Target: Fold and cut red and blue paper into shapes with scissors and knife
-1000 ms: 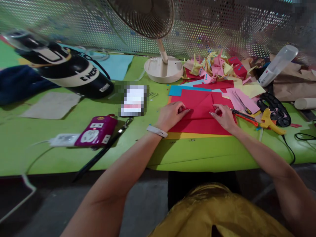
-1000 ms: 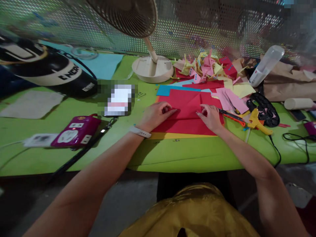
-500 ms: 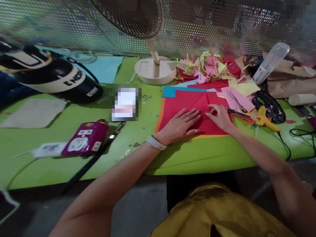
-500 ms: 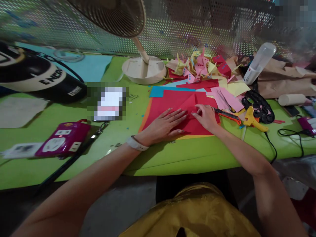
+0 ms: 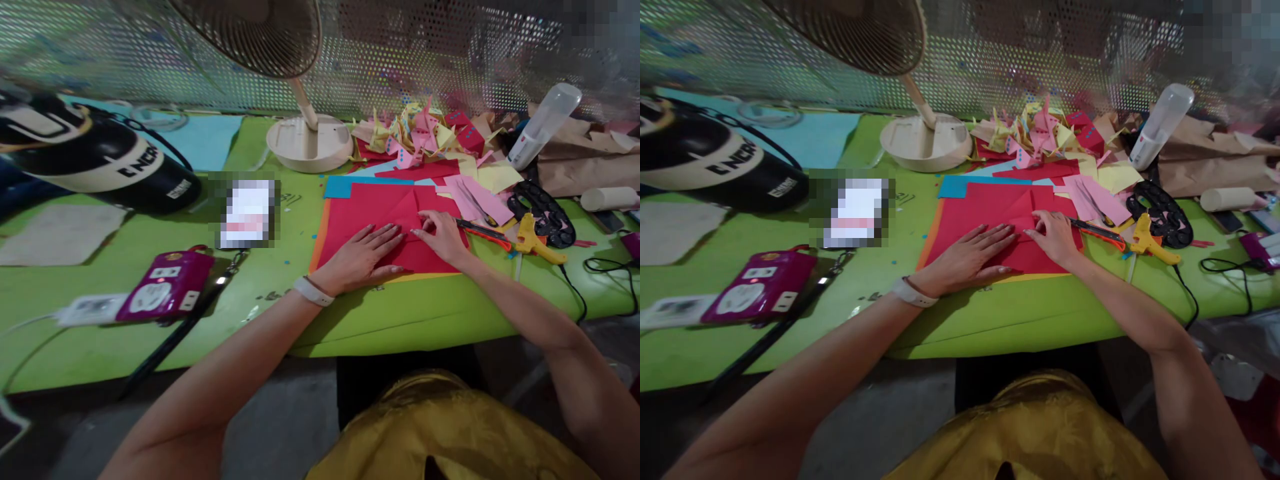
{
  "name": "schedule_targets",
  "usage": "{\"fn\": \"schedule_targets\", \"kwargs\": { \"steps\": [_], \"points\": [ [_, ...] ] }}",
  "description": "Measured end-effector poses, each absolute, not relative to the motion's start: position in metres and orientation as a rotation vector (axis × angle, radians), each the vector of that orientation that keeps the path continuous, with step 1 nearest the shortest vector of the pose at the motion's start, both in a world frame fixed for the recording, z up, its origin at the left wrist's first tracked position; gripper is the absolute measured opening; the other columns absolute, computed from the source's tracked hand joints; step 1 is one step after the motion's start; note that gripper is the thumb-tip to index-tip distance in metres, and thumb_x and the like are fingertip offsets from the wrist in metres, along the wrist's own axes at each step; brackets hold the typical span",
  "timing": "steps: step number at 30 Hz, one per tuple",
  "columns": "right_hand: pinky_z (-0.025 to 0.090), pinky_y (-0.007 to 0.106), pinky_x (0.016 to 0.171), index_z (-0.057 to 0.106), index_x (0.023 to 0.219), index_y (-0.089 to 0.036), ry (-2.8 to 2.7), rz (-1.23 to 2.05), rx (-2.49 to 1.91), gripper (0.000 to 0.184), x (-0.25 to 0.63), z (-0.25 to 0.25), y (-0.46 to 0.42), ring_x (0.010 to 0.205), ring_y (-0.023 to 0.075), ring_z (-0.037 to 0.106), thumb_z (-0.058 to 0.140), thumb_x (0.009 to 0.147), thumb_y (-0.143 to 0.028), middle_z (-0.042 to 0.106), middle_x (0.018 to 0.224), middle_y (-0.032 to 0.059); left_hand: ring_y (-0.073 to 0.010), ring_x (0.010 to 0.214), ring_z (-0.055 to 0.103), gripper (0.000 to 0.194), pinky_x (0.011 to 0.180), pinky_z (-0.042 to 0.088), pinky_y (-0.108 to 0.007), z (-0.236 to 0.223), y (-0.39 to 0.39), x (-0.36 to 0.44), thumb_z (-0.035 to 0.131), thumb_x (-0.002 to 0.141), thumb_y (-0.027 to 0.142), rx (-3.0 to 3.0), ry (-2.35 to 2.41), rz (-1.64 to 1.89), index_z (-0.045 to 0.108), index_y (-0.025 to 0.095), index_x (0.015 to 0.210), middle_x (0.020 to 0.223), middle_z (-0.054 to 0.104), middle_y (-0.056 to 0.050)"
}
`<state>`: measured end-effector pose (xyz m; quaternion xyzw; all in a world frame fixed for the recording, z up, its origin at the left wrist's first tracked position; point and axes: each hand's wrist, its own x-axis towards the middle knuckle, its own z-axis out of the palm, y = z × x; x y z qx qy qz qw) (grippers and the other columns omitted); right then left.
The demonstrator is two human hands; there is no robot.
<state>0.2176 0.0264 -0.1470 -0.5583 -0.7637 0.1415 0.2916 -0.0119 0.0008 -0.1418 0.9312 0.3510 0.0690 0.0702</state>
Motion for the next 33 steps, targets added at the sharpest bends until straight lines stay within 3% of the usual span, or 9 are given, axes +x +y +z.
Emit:
{"fn": "schedule_targets", "kwargs": {
  "steps": [6,13,16,19,23,27,33],
  "points": [
    [0.04,0.045,0.093,0.058,0.118,-0.021,-2.025,0.38,-1.442,0.034,0.22,-0.149,0.028,0.09,0.0246,0.062,0.062,0.085,-0.029,0.069,0.086,0.0048,-0.0238,0.145,0.023,0.077,0.119,0.011,-0.042,-0.141,0.001,-0.012,0.023,0.091,0.069,2.798,1.06,0.182,0.03,0.02,0.15,0.156,0.028,-0.01],
    [0.043,0.044,0.093,0.063,0.111,-0.019,-2.034,0.375,-1.459,0.027,0.222,-0.144,0.028,0.092,0.0247,0.063,0.06,0.085,-0.025,0.07,0.088,0.007,-0.0241,0.145,0.025,0.078,0.118,0.013,-0.042,-0.141,0.001,-0.011,0.022,0.091,0.069,2.81,1.062,0.201,0.034,0.018,0.148,0.155,0.03,-0.012],
    [0.041,0.046,0.099,0.063,0.116,-0.02,-2.051,0.272,-1.418,0.028,0.221,-0.137,0.022,0.103,0.0252,0.061,0.053,0.09,-0.028,0.07,0.102,0.0096,-0.0241,0.144,0.025,0.077,0.118,0.014,-0.042,-0.142,0.0,-0.012,0.023,0.091,0.069,2.816,1.054,0.228,0.036,0.017,0.147,0.154,0.031,-0.012],
    [0.035,0.048,0.107,0.058,0.128,-0.021,-2.277,0.213,-1.299,0.042,0.218,-0.133,0.012,0.123,0.027,0.051,0.045,0.095,-0.042,0.063,0.126,0.0113,-0.0245,0.145,0.024,0.076,0.118,0.014,-0.043,-0.143,0.001,-0.013,0.024,0.092,0.068,2.827,1.027,0.237,0.036,0.018,0.147,0.154,0.032,-0.011],
    [0.022,0.049,0.117,0.037,0.146,-0.013,-2.69,0.29,-1.142,0.074,0.212,-0.136,-0.002,0.142,0.0278,0.03,0.033,0.092,-0.064,0.038,0.151,0.0152,-0.0246,0.145,0.024,0.076,0.118,0.013,-0.044,-0.148,0.003,-0.014,0.026,0.091,0.068,2.845,1.028,0.183,0.032,0.018,0.149,0.155,0.029,-0.013],
    [0.017,0.05,0.119,0.027,0.151,-0.01,-2.784,0.322,-1.169,0.086,0.211,-0.14,-0.008,0.145,0.0292,0.022,0.027,0.09,-0.07,0.026,0.155,0.0171,-0.0245,0.146,0.019,0.084,0.119,0.009,-0.042,-0.151,0.005,-0.015,0.028,0.087,0.073,2.862,1.036,0.103,0.029,0.018,0.15,0.157,0.023,-0.012],
    [0.015,0.05,0.119,0.025,0.15,-0.006,-2.802,0.377,-1.219,0.09,0.212,-0.137,-0.008,0.146,0.0288,0.018,0.024,0.089,-0.072,0.022,0.156,0.0196,-0.0246,0.147,0.015,0.089,0.119,0.005,-0.04,-0.147,0.004,-0.016,0.023,0.086,0.075,2.871,1.028,0.062,0.026,0.014,0.151,0.158,0.018,-0.013]
  ]
}}
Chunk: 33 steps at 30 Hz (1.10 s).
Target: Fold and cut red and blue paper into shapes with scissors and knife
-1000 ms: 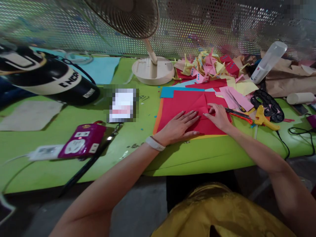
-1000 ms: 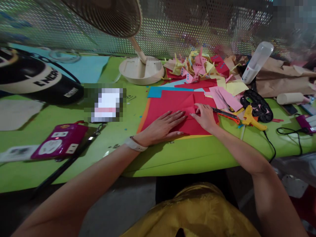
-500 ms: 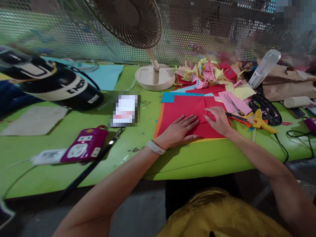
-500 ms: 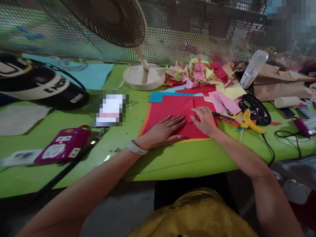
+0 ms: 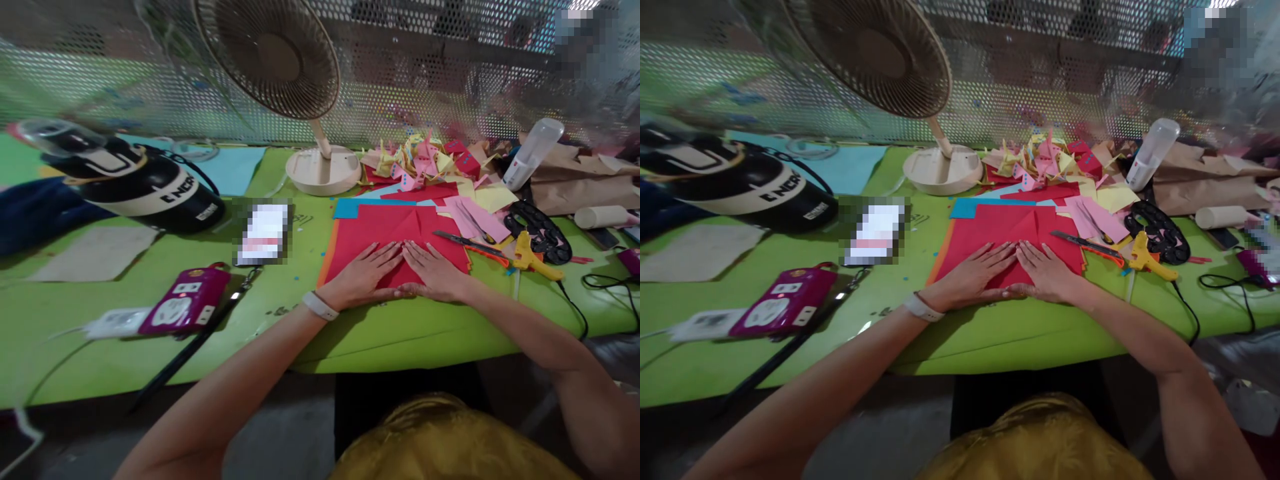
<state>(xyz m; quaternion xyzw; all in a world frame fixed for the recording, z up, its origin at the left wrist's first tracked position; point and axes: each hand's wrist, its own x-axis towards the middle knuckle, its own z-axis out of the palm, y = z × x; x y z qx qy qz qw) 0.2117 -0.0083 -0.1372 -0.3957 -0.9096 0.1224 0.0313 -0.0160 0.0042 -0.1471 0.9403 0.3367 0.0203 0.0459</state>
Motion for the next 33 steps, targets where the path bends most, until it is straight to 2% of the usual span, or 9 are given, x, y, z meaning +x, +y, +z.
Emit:
{"fn": "schedule_targets", "kwargs": {
  "steps": [10,19,33],
  "points": [
    [0.018,0.049,0.119,0.024,0.151,-0.006,-2.826,0.434,-1.209,0.092,0.216,-0.132,-0.004,0.146,0.0304,0.017,0.027,0.088,-0.073,0.02,0.156,0.0194,-0.0258,0.148,0.01,0.093,0.118,0.004,-0.041,-0.14,0.006,-0.014,0.026,0.085,0.076,2.869,0.978,0.017,0.018,0.013,0.153,0.159,0.012,-0.015],
    [0.009,0.05,0.12,0.018,0.151,0.001,-2.934,0.449,-1.278,0.099,0.213,-0.118,-0.006,0.147,0.0314,0.009,0.021,0.087,-0.075,0.011,0.157,0.0214,-0.023,0.148,0.01,0.097,0.119,0.003,-0.035,-0.135,-0.002,-0.036,0.027,0.084,0.077,2.844,1.007,-0.037,0.011,0.01,0.153,0.159,0.011,-0.014],
    [0.013,0.051,0.119,0.019,0.152,-0.005,-2.92,0.366,-1.344,0.094,0.243,-0.117,-0.006,0.147,0.0324,0.014,0.023,0.088,-0.073,0.015,0.158,0.0184,-0.0223,0.147,0.014,0.089,0.118,0.006,-0.035,-0.141,-0.006,-0.072,0.027,0.088,0.072,2.844,1.04,-0.027,0.008,0.015,0.154,0.159,0.013,-0.01]
  ]
}}
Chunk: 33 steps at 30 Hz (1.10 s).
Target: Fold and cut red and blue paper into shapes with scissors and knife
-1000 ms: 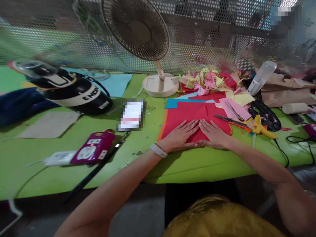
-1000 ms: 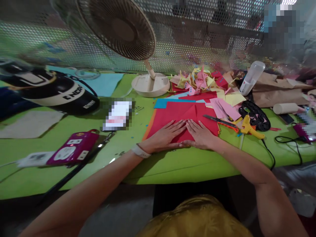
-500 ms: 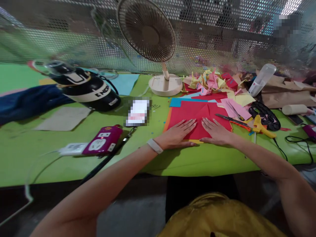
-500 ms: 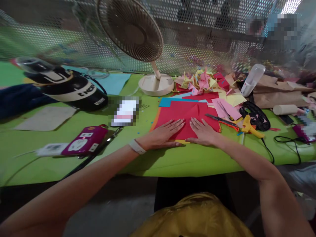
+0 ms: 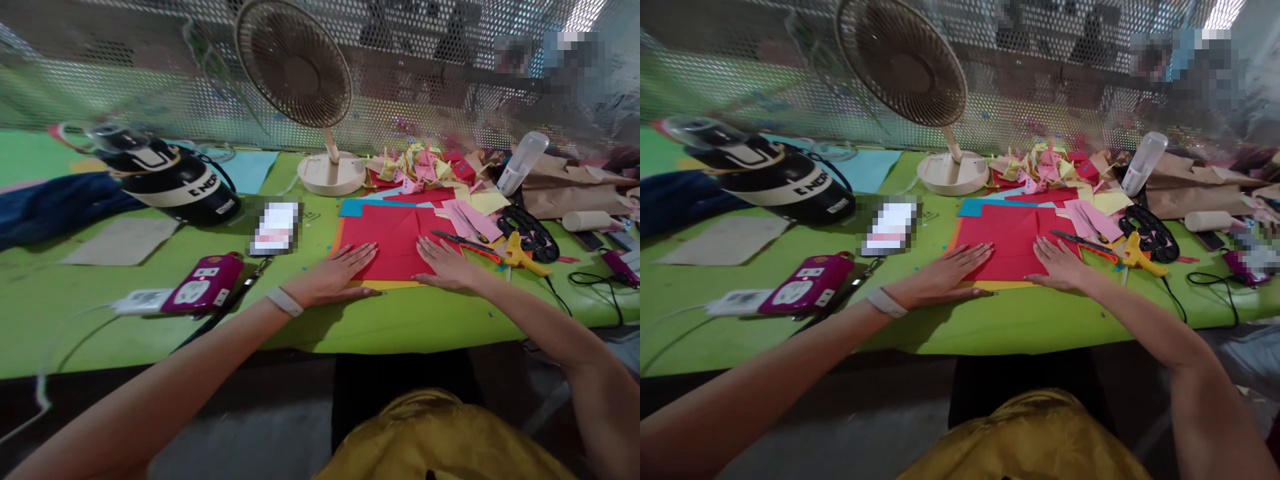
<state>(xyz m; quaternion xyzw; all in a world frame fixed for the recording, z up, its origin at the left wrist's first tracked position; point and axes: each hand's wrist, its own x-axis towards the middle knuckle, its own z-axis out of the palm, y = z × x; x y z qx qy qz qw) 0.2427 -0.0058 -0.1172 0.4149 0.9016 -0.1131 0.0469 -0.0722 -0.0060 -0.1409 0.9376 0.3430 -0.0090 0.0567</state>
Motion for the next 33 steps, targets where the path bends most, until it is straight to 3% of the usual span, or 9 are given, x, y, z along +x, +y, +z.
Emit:
{"fn": "schedule_targets", "kwargs": {
  "steps": [5,10,12,14,17,19,21,27,33],
  "points": [
    [0.012,0.051,0.119,0.02,0.152,-0.005,2.733,-0.35,1.279,0.095,0.239,-0.115,-0.007,0.147,0.0323,0.014,0.025,0.087,-0.074,0.015,0.157,0.0192,-0.0242,0.147,0.016,0.088,0.118,0.009,-0.036,-0.142,-0.005,-0.087,0.028,0.089,0.072,2.828,1.07,-0.06,0.01,0.016,0.154,0.159,0.015,-0.01],
    [0.018,0.05,0.118,0.029,0.15,-0.007,2.666,-0.363,1.262,0.089,0.237,-0.099,0.003,0.145,0.0327,0.019,0.038,0.087,-0.069,0.021,0.156,0.0195,-0.023,0.146,0.018,0.085,0.118,0.012,-0.036,-0.138,-0.003,-0.087,0.025,0.09,0.071,2.827,1.04,-0.088,0.015,0.015,0.154,0.159,0.015,-0.011],
    [0.022,0.048,0.117,0.037,0.145,-0.005,2.7,-0.297,1.311,0.081,0.233,-0.085,0.011,0.143,0.033,0.027,0.048,0.088,-0.062,0.03,0.153,0.022,-0.0224,0.146,0.019,0.085,0.118,0.012,-0.035,-0.135,-0.003,-0.086,0.023,0.09,0.071,2.825,1.044,-0.092,0.017,0.015,0.153,0.159,0.016,-0.01],
    [0.034,0.043,0.11,0.05,0.136,-0.008,2.771,-0.223,1.465,0.064,0.223,-0.071,0.02,0.133,0.0317,0.044,0.055,0.089,-0.051,0.05,0.141,0.0215,-0.0222,0.146,0.019,0.086,0.118,0.011,-0.035,-0.134,-0.004,-0.084,0.021,0.089,0.072,2.826,1.054,-0.085,0.018,0.015,0.153,0.158,0.017,-0.01],
    [0.051,0.033,0.083,0.069,0.101,-0.013,2.673,-0.421,1.72,0.033,0.201,-0.06,0.033,0.096,0.0251,0.069,0.056,0.09,-0.042,0.074,0.099,0.0138,-0.0225,0.146,0.02,0.088,0.118,0.011,-0.035,-0.136,-0.004,-0.083,0.022,0.088,0.073,2.833,1.064,-0.082,0.017,0.014,0.153,0.158,0.017,-0.011],
    [0.051,0.026,0.071,0.069,0.075,-0.013,2.574,-0.701,1.651,0.029,0.184,-0.063,0.042,0.076,0.019,0.071,0.06,0.088,-0.038,0.074,0.077,0.0099,-0.023,0.146,0.021,0.088,0.118,0.012,-0.036,-0.137,-0.003,-0.083,0.024,0.088,0.073,2.839,1.068,-0.076,0.017,0.014,0.153,0.158,0.018,-0.012],
    [0.05,0.02,0.061,0.064,0.063,-0.012,2.414,-1.038,1.62,0.034,0.169,-0.074,0.051,0.061,0.0133,0.068,0.064,0.087,-0.037,0.072,0.067,0.008,-0.0234,0.146,0.021,0.088,0.118,0.012,-0.036,-0.138,-0.003,-0.083,0.025,0.088,0.073,2.841,1.072,-0.068,0.016,0.015,0.154,0.158,0.018,-0.012],
    [0.049,0.018,0.051,0.062,0.06,-0.011,2.174,-1.269,1.646,0.041,0.157,-0.107,0.068,0.047,0.0105,0.061,0.074,0.075,-0.048,0.064,0.048,0.0035,-0.0235,0.146,0.019,0.089,0.118,0.011,-0.036,-0.136,-0.006,-0.082,0.025,0.088,0.074,2.809,1.096,-0.069,0.016,0.015,0.154,0.158,0.017,-0.011],
    [0.048,0.018,0.049,0.062,0.058,-0.012,2.068,-1.315,1.667,0.044,0.185,-0.097,0.066,0.047,0.0103,0.061,0.075,0.071,-0.052,0.062,0.046,0.0026,-0.0228,0.146,0.019,0.086,0.118,0.011,-0.036,-0.135,-0.007,-0.084,0.027,0.089,0.072,2.791,1.067,-0.032,0.013,0.018,0.154,0.158,0.017,-0.01]
  ]
}}
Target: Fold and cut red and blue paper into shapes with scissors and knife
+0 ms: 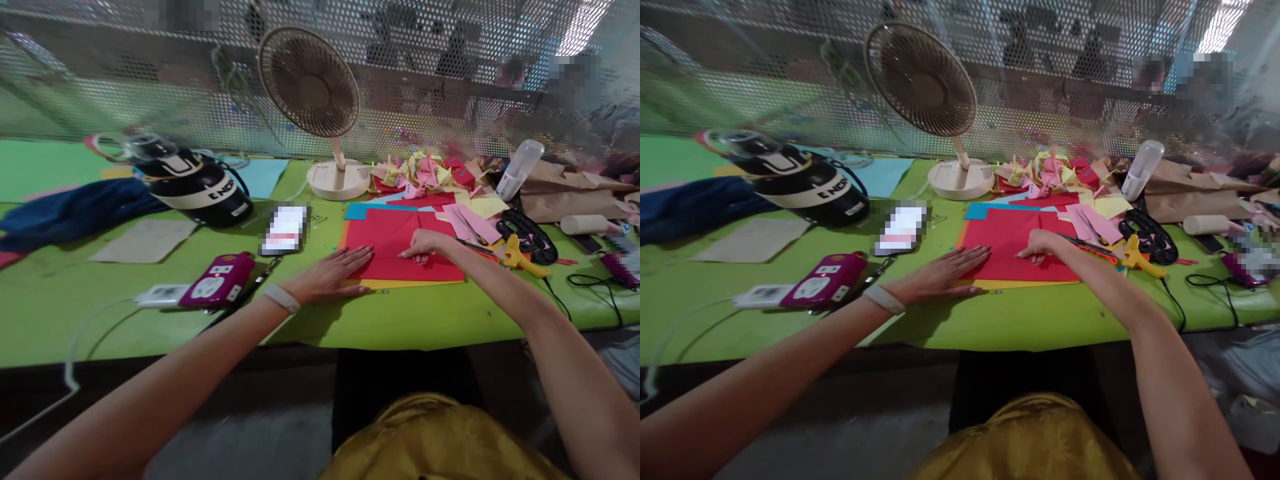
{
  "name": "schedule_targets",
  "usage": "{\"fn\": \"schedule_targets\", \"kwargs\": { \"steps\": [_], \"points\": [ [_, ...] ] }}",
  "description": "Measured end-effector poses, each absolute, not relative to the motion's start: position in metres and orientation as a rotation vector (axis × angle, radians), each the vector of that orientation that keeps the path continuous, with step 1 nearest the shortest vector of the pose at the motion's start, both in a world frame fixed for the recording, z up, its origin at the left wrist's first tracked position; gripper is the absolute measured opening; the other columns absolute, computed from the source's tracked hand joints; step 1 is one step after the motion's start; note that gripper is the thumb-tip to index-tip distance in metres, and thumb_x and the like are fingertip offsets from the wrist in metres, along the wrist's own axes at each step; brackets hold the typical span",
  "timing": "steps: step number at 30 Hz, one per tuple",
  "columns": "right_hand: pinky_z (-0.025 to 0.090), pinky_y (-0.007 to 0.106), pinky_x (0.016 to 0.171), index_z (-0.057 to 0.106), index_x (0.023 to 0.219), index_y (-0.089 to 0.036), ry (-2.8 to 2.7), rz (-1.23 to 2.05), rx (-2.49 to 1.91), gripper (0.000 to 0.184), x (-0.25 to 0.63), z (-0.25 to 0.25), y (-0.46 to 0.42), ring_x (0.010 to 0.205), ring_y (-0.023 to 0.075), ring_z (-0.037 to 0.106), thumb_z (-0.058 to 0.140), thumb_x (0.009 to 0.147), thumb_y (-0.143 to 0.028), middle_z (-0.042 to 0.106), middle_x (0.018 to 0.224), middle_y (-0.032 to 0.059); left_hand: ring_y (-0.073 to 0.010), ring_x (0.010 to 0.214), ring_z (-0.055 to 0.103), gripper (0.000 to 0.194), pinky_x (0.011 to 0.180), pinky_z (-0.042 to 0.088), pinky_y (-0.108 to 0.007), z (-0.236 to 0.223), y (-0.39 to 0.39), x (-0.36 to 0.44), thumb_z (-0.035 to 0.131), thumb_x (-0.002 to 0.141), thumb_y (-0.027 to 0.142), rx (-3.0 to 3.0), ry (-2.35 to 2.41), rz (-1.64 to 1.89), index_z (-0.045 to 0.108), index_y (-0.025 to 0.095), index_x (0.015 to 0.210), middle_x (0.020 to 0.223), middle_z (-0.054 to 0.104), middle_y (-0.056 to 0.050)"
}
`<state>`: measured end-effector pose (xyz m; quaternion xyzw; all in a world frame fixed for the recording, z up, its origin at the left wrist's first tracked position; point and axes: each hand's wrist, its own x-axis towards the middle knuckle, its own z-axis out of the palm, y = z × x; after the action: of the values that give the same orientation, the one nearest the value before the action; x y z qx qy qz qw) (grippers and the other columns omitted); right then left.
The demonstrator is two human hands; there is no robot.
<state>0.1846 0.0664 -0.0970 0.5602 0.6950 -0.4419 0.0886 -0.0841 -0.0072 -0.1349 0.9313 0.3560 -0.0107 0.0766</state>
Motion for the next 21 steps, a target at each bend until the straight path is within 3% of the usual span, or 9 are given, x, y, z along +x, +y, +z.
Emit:
{"fn": "schedule_targets", "kwargs": {
  "steps": [6,11,16,18,21],
  "points": [
    [0.041,0.019,0.043,0.06,0.053,-0.012,1.982,-1.335,1.745,0.046,0.217,-0.09,0.064,0.042,0.009,0.057,0.078,0.067,-0.051,0.062,0.045,0.0026,-0.0233,0.146,0.019,0.085,0.118,0.01,-0.037,-0.13,-0.006,-0.084,0.027,0.089,0.071,2.777,1.047,-0.059,0.016,0.017,0.154,0.158,0.017,-0.01],
    [0.042,0.018,0.045,0.06,0.055,-0.011,1.976,-1.379,1.787,0.044,0.229,-0.089,0.059,0.044,0.0085,0.058,0.078,0.069,-0.049,0.063,0.048,0.0027,-0.0244,0.146,0.02,0.086,0.118,0.011,-0.037,-0.127,-0.006,-0.083,0.025,0.089,0.071,2.755,1.064,-0.105,0.019,0.015,0.153,0.158,0.018,-0.011],
    [0.035,0.018,0.039,0.06,0.055,-0.01,1.98,-1.414,1.787,0.043,0.23,-0.088,0.058,0.043,0.0082,0.058,0.078,0.07,-0.047,0.064,0.049,0.0031,-0.0274,0.14,0.034,0.082,0.114,0.023,-0.04,-0.117,-0.002,-0.077,0.03,0.088,0.07,2.712,1.098,-0.075,0.033,0.015,0.148,0.155,0.031,-0.013],
    [0.032,0.018,0.038,0.061,0.055,-0.01,1.979,-1.4,1.787,0.043,0.23,-0.09,0.06,0.043,0.0082,0.057,0.077,0.071,-0.046,0.064,0.049,0.0034,-0.0291,0.129,0.048,0.075,0.107,0.033,-0.039,-0.108,0.003,-0.067,0.034,0.088,0.068,2.7,1.156,-0.01,0.05,0.014,0.137,0.144,0.048,-0.016],
    [0.031,0.018,0.037,0.061,0.056,-0.01,1.977,-1.383,1.788,0.042,0.23,-0.092,0.062,0.043,0.0086,0.058,0.076,0.074,-0.045,0.066,0.052,0.0054,-0.0293,0.101,0.062,0.059,0.086,0.044,-0.038,-0.093,0.011,-0.041,0.041,0.087,0.064,2.605,1.386,0.166,0.07,0.014,0.099,0.11,0.068,-0.017]
  ]
}}
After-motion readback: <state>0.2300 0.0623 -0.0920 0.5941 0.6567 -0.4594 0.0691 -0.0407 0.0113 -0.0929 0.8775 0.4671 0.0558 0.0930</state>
